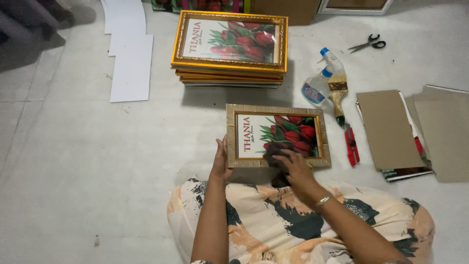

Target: Cleaning the glass surface of a picture frame using a cloth

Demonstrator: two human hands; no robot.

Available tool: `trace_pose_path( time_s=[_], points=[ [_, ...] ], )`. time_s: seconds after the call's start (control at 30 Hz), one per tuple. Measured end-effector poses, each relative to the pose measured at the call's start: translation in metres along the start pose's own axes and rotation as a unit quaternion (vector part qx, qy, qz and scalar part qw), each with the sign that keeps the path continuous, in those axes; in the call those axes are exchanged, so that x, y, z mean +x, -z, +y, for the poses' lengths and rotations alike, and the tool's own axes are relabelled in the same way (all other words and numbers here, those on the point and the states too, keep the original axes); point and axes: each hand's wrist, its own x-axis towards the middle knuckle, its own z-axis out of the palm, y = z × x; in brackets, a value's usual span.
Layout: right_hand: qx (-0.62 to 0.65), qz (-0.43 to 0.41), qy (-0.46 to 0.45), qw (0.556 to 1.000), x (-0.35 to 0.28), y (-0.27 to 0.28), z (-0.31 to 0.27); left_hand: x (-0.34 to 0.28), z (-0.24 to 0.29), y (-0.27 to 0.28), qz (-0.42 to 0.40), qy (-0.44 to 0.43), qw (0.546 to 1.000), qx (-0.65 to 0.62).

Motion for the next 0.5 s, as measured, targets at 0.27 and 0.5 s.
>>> trace_pose_path(
  time_s=[0.27,0.5],
  points=[
    [-0.006,0.038,-0.245,0.969,-0.025,-0.108,0.254,-0.004,0.004,-0.011,0.003,0.000,1.000,0.000],
    [-0.029,0.116,-0.168,0.979,0.017,-0.130,0.131,0.004,-0.003,0.002,0.000,-0.006,1.000,0.016]
  ],
)
